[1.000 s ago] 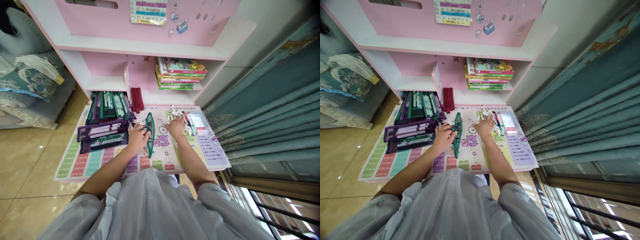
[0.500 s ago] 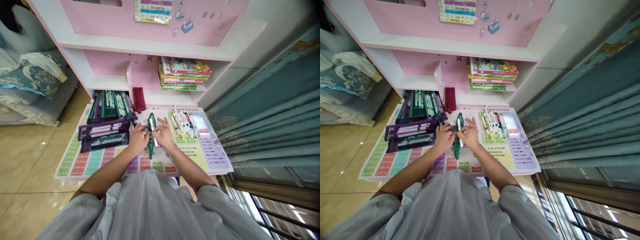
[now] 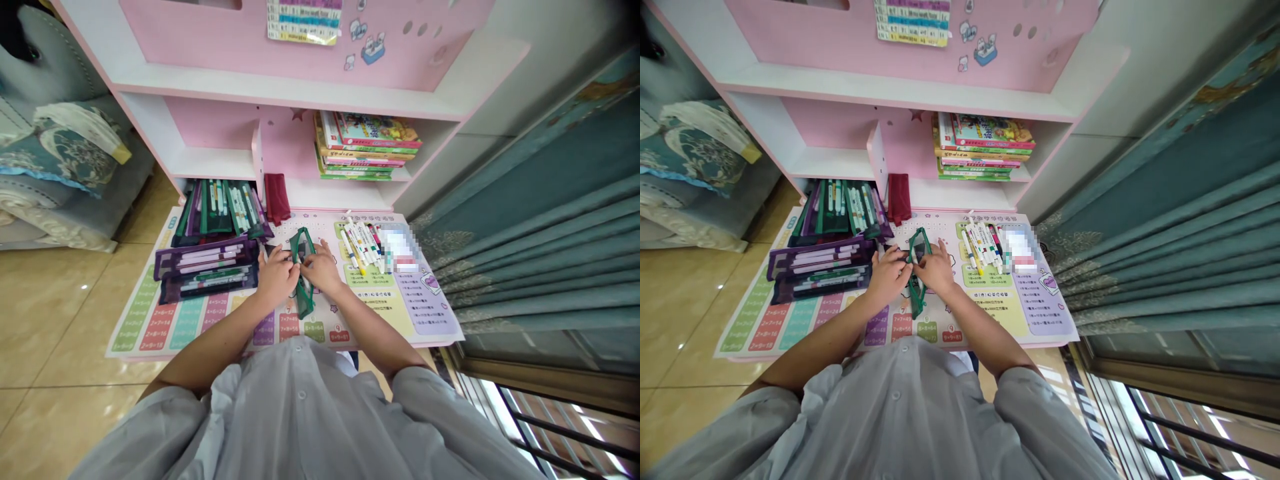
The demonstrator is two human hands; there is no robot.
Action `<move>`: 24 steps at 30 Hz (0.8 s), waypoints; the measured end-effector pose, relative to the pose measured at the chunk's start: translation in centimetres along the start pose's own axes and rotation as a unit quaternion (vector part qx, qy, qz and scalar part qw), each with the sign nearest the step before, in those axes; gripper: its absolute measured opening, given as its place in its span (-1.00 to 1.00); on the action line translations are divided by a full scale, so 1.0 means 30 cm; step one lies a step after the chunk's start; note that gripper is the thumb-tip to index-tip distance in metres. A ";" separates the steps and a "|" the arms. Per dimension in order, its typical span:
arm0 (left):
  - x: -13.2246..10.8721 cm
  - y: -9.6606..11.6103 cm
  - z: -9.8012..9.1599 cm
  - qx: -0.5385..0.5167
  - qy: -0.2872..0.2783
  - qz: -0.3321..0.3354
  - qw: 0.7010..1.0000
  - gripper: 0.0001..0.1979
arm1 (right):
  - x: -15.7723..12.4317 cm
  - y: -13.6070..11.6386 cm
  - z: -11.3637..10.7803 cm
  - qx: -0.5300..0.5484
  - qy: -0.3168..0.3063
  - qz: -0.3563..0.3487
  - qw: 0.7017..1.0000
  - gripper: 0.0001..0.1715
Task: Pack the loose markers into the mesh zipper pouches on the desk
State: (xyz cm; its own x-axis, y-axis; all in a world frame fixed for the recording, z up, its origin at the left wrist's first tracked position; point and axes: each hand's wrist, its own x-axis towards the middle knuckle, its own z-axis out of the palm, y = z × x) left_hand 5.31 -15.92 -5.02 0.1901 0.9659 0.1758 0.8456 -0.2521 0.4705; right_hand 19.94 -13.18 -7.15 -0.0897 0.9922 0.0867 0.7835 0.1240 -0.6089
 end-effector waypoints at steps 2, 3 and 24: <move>0.000 0.002 -0.003 0.004 -0.004 0.000 1.000 -0.68 | 0.002 0.008 0.012 0.004 -0.013 -0.019 1.000 -0.81; -0.001 0.003 -0.005 0.007 -0.005 -0.001 1.000 -0.68 | 0.002 0.011 0.016 0.010 -0.010 -0.031 0.999 -0.81; 0.006 0.002 -0.021 -0.037 -0.045 -0.042 0.997 -0.67 | 0.098 0.243 -0.169 -0.240 0.073 0.173 0.953 -0.65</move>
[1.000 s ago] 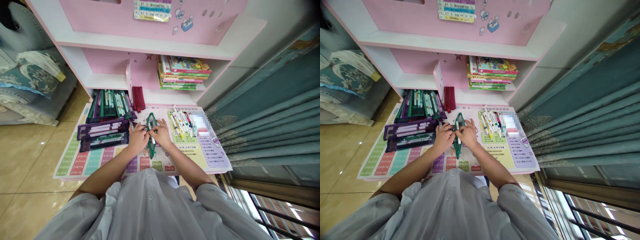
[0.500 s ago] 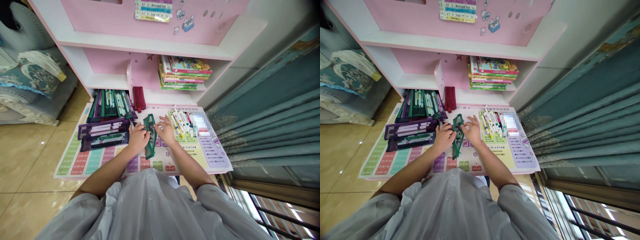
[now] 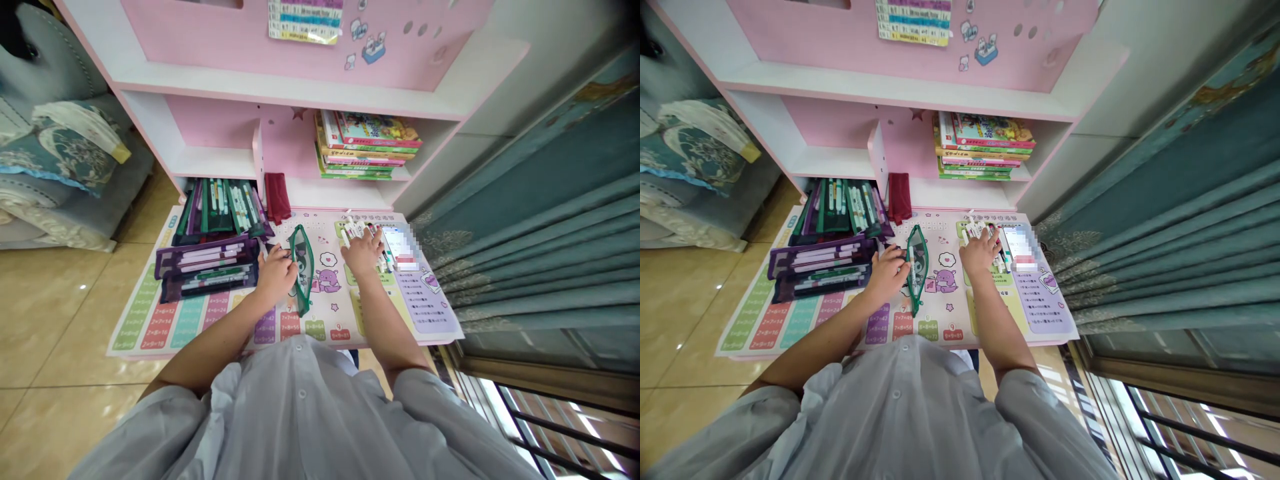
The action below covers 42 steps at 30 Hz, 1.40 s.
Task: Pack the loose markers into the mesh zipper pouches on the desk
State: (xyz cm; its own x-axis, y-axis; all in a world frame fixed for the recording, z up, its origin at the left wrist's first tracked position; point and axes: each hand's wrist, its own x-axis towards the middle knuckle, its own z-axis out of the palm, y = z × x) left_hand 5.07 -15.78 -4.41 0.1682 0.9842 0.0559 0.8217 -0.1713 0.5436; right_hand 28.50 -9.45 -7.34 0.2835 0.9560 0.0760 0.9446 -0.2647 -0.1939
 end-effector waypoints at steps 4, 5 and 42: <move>-0.001 0.007 -0.008 0.002 -0.005 -0.005 1.000 -0.68 | 0.004 -0.007 0.000 -0.028 -0.033 0.008 0.999 -0.61; -0.001 0.006 -0.009 0.003 -0.005 -0.005 1.000 -0.68 | 0.005 -0.009 0.004 -0.033 -0.037 0.005 0.999 -0.62; -0.008 -0.007 0.006 0.043 0.023 0.024 0.999 -0.70 | -0.179 -0.270 0.060 0.280 -0.042 -0.149 0.947 -0.80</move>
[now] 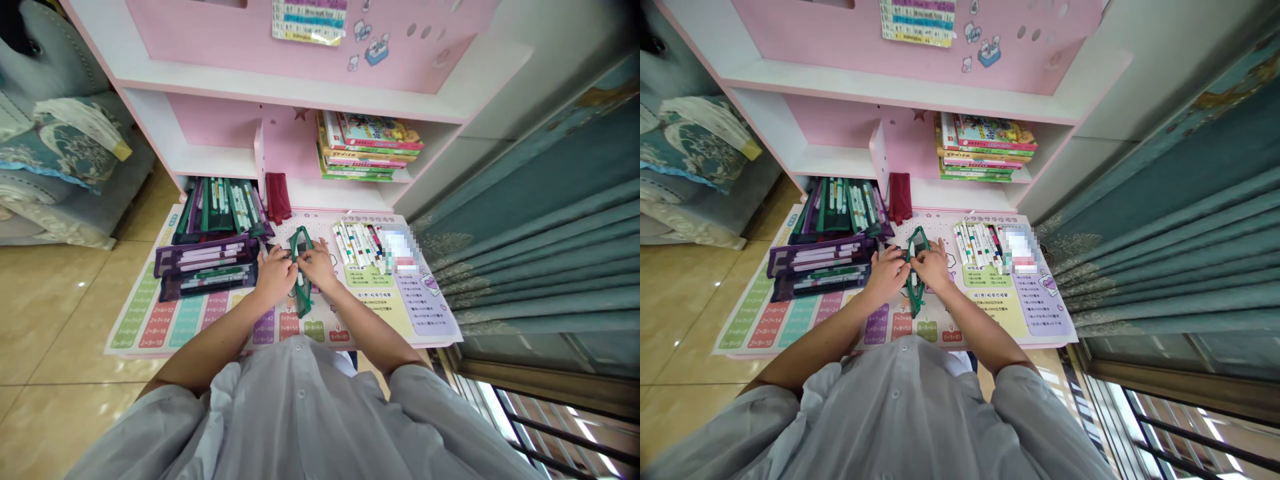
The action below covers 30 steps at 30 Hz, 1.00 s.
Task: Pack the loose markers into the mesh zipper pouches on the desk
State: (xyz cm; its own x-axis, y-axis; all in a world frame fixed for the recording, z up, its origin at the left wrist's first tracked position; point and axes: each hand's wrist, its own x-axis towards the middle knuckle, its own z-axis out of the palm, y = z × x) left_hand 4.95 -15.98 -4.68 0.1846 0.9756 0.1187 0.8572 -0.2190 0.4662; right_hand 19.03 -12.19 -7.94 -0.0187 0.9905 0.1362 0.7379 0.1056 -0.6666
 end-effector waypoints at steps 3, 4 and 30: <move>0.000 -0.002 0.001 -0.003 -0.002 0.000 1.000 -0.69 | -0.001 0.005 -0.001 0.006 0.007 -0.015 1.000 -0.79; 0.001 -0.002 0.000 -0.005 -0.001 -0.001 1.000 -0.69 | -0.001 0.006 -0.005 0.014 0.012 -0.026 0.999 -0.79; 0.007 -0.005 -0.005 -0.023 -0.018 -0.013 0.999 -0.70 | 0.122 0.244 -0.098 -0.198 0.106 0.057 0.973 -0.83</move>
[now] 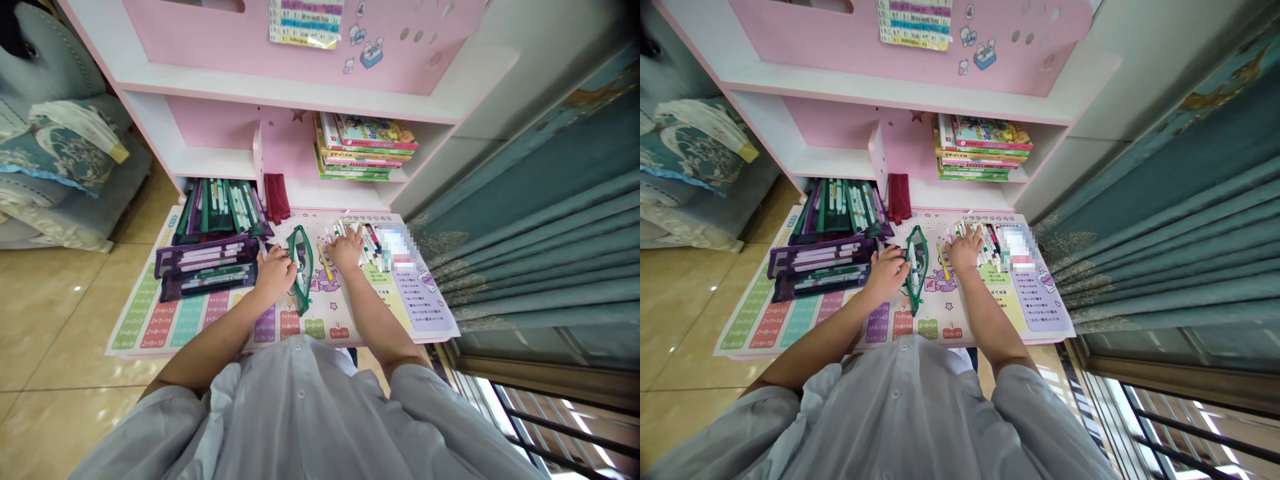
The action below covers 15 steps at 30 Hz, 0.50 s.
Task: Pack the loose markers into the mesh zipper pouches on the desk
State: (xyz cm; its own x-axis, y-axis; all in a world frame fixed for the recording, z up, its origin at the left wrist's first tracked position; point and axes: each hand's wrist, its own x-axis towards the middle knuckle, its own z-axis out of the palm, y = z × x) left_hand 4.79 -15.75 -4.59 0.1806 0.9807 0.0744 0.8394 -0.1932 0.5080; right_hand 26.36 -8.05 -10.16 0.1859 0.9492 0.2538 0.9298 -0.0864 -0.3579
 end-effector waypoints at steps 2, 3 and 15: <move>-0.001 0.004 -0.006 -0.002 -0.006 -0.003 1.000 -0.70 | -0.001 -0.005 -0.006 0.001 -0.005 -0.001 1.000 -0.83; -0.001 0.005 -0.009 -0.003 -0.007 -0.004 1.000 -0.70 | -0.003 -0.010 -0.012 0.005 -0.007 0.001 1.000 -0.82; -0.002 0.004 -0.012 0.003 -0.005 0.000 1.000 -0.66 | -0.107 -0.134 -0.107 0.229 0.043 -0.030 0.972 -0.82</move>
State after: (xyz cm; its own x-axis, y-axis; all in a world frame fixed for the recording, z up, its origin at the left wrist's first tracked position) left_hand 4.70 -15.84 -4.23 0.1865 0.9803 0.0654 0.8427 -0.1939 0.5023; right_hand 23.06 -11.73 -6.64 0.1788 0.9181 0.3539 0.7049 0.1314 -0.6970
